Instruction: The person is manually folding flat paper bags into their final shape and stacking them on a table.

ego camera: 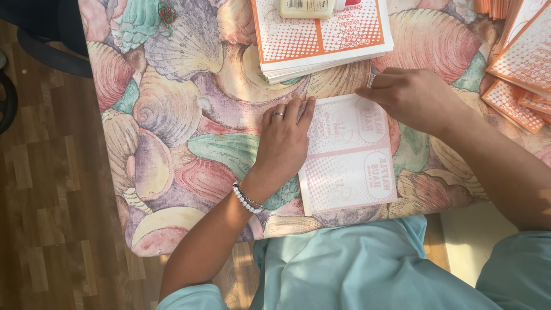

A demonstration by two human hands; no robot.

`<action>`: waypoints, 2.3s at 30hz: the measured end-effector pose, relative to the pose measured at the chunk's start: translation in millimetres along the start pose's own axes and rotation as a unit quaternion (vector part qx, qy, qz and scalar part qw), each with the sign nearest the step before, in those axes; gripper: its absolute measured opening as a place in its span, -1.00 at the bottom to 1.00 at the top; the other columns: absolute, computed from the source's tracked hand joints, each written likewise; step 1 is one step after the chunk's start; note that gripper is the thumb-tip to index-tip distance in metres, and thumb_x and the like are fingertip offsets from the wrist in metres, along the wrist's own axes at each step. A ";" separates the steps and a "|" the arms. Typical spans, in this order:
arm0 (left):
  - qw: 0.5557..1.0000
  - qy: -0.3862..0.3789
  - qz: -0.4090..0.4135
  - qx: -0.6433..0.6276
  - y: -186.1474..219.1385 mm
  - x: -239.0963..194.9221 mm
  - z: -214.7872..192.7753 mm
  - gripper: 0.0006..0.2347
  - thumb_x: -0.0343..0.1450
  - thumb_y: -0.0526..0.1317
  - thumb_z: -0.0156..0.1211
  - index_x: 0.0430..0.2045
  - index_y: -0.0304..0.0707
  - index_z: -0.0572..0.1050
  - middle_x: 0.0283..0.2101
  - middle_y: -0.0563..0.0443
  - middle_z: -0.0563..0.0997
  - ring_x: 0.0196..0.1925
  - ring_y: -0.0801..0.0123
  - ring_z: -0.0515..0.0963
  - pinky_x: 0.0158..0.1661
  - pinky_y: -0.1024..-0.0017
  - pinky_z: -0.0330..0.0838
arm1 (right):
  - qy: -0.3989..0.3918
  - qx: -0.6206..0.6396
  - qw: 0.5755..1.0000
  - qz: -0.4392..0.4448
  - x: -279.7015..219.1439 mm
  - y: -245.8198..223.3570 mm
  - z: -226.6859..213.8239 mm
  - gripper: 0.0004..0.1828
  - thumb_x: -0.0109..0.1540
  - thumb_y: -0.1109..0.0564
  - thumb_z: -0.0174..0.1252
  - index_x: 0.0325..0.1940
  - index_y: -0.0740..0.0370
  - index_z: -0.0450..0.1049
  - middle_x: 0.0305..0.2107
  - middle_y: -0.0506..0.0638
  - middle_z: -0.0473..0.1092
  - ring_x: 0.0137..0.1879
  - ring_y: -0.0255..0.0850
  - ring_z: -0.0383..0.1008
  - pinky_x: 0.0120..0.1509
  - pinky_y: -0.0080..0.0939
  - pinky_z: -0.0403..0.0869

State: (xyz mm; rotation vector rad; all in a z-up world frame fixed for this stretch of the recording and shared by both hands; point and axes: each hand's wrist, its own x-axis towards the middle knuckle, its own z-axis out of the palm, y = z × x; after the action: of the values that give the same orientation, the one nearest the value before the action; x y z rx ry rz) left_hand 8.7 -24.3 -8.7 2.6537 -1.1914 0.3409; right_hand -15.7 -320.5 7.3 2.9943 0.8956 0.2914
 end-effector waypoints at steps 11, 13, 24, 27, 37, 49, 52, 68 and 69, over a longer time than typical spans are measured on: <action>1.000 -0.008 0.019 0.011 2.6 -0.4 -4.8 -0.57 0.41 -0.43 -0.05 0.24 -0.31 0.38 0.21 -0.20 0.43 0.08 0.07 0.47 0.14 0.15 0.33 | -0.074 -0.090 0.993 -0.034 -4.5 -15.7 -4.9 -0.67 0.24 0.26 0.17 0.09 0.11 0.53 -0.32 -0.17 0.38 -0.24 -0.22 0.42 -0.39 -0.20 0.55; 0.999 -0.009 0.023 0.027 2.3 0.2 -4.8 -0.58 0.43 -0.40 -0.07 0.24 -0.31 0.37 0.21 -0.20 0.44 0.11 0.06 0.47 0.15 0.16 0.32 | -0.046 -0.099 0.993 -0.035 -5.2 -13.6 -4.4 -0.71 0.25 0.24 0.17 0.05 0.05 0.55 -0.29 -0.22 0.39 -0.18 -0.23 0.44 -0.37 -0.22 0.51; 1.000 0.003 0.016 0.018 1.7 0.7 -2.1 -0.55 0.38 -0.39 -0.02 0.24 -0.27 0.38 0.15 -0.09 0.50 0.05 0.09 0.48 0.10 0.18 0.35 | -0.091 -0.138 0.985 -0.049 9.5 -25.6 -13.4 -0.45 0.25 0.21 0.13 0.35 -0.04 0.41 -0.32 -0.32 0.47 -0.24 -0.28 0.45 -0.32 -0.31 0.53; 0.999 -0.039 0.016 0.005 1.3 4.0 -10.8 -0.51 0.38 -0.39 0.02 0.29 -0.25 0.34 0.04 -0.08 0.45 0.01 0.13 0.46 0.10 0.11 0.33 | -0.106 -0.153 0.982 -0.041 17.7 -36.1 -30.1 -0.58 0.27 0.16 0.14 0.22 -0.06 0.48 -0.33 -0.28 0.51 -0.18 -0.34 0.48 -0.17 -0.39 0.53; 0.993 -0.106 0.030 0.039 5.6 8.7 -11.5 -0.49 0.39 -0.40 -0.03 0.33 -0.29 0.26 -0.05 -0.12 0.40 0.00 0.11 0.45 0.12 0.02 0.35 | -0.131 -0.149 0.980 -0.027 31.1 -43.3 -50.0 -0.58 0.25 0.18 0.18 0.20 -0.07 0.53 -0.36 -0.19 0.56 -0.17 -0.36 0.53 -0.07 -0.45 0.54; 0.992 -0.112 0.030 0.050 7.1 10.5 -12.3 -0.52 0.41 -0.42 -0.07 0.31 -0.32 0.27 -0.09 -0.12 0.40 -0.06 0.16 0.46 0.08 0.06 0.40 | -0.152 -0.160 0.975 -0.028 34.1 -47.4 -48.7 -0.45 0.24 0.19 0.16 0.34 -0.11 0.44 -0.34 -0.19 0.57 -0.13 -0.34 0.57 -0.06 -0.43 0.57; 0.993 -0.102 0.039 0.046 9.0 12.9 -19.7 -0.50 0.39 -0.42 -0.03 0.31 -0.25 0.29 -0.14 -0.09 0.39 -0.10 0.17 0.45 0.03 0.06 0.42 | -0.158 -0.163 0.973 -0.032 30.7 -43.8 -46.1 -0.46 0.25 0.18 0.16 0.33 -0.12 0.44 -0.34 -0.20 0.57 -0.12 -0.35 0.57 -0.04 -0.44 0.56; 0.993 -0.115 0.041 0.008 7.1 21.6 -17.0 -0.52 0.36 -0.43 0.06 0.25 -0.20 0.39 -0.22 -0.08 0.37 -0.17 0.18 0.43 -0.17 0.17 0.42 | -0.118 -0.157 0.980 -0.028 12.5 -19.7 -21.5 -0.86 0.34 0.14 0.13 -0.09 -0.05 0.58 -0.38 -0.27 0.46 -0.10 -0.39 0.48 -0.02 -0.46 0.50; 0.994 -0.085 0.025 0.061 8.6 19.6 -9.8 -0.52 0.34 -0.36 0.07 0.22 -0.06 0.37 -0.16 -0.01 0.38 -0.12 0.17 0.43 -0.19 0.23 0.39 | -0.126 -0.134 0.983 -0.025 9.5 -14.3 -19.9 -0.80 0.29 0.19 0.15 -0.04 -0.02 0.56 -0.35 -0.25 0.47 -0.15 -0.32 0.49 -0.17 -0.34 0.54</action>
State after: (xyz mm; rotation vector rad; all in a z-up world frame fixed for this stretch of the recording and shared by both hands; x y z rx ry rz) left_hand 13.7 -40.9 7.2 2.8092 -1.3299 0.2054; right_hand -19.2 -304.3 27.7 2.6797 0.8298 0.0260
